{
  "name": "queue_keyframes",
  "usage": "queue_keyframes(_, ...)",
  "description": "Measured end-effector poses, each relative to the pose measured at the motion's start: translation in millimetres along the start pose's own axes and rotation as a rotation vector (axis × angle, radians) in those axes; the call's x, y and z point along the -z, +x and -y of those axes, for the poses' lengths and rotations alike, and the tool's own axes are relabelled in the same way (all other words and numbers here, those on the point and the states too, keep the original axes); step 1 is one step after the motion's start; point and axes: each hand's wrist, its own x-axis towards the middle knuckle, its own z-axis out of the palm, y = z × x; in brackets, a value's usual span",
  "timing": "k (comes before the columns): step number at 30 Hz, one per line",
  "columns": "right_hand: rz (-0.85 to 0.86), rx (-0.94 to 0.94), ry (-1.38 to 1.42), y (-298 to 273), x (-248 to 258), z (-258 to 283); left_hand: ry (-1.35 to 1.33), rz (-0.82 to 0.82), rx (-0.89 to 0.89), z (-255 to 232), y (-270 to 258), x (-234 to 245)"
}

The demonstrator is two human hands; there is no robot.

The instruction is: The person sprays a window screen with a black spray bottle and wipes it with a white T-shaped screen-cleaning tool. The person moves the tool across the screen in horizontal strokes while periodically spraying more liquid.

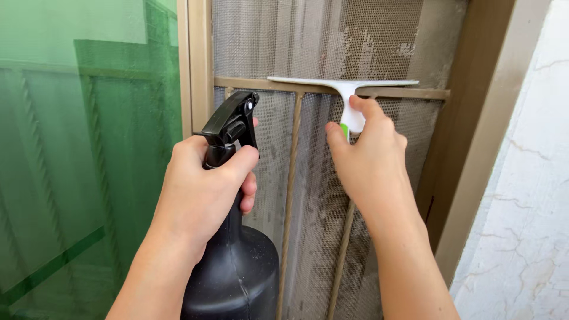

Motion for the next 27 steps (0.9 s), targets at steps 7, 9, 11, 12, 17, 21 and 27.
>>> queue_keyframes(7,-0.070,0.012,0.038,1,-4,-4,-0.038,0.011,0.012,0,14,-10)
queue_keyframes(9,-0.162,0.072,0.110,-1,-8,-8,-0.028,-0.020,0.056,1,19,-10)
queue_keyframes(11,-0.206,0.014,0.110,-1,-9,-9,-0.049,0.017,0.010,2,23,-10)
queue_keyframes(12,-0.228,-0.016,0.109,-1,-8,-10,-0.059,0.037,-0.012,3,26,-11)
queue_keyframes(17,-0.416,0.244,0.048,22,10,-16,-0.046,0.025,-0.001,9,40,-11)
queue_keyframes(21,-0.315,-0.023,0.090,49,24,-11,-0.036,0.030,-0.010,14,47,-15)
queue_keyframes(27,-0.403,0.304,0.088,63,8,-21,-0.037,-0.003,0.070,8,55,-24)
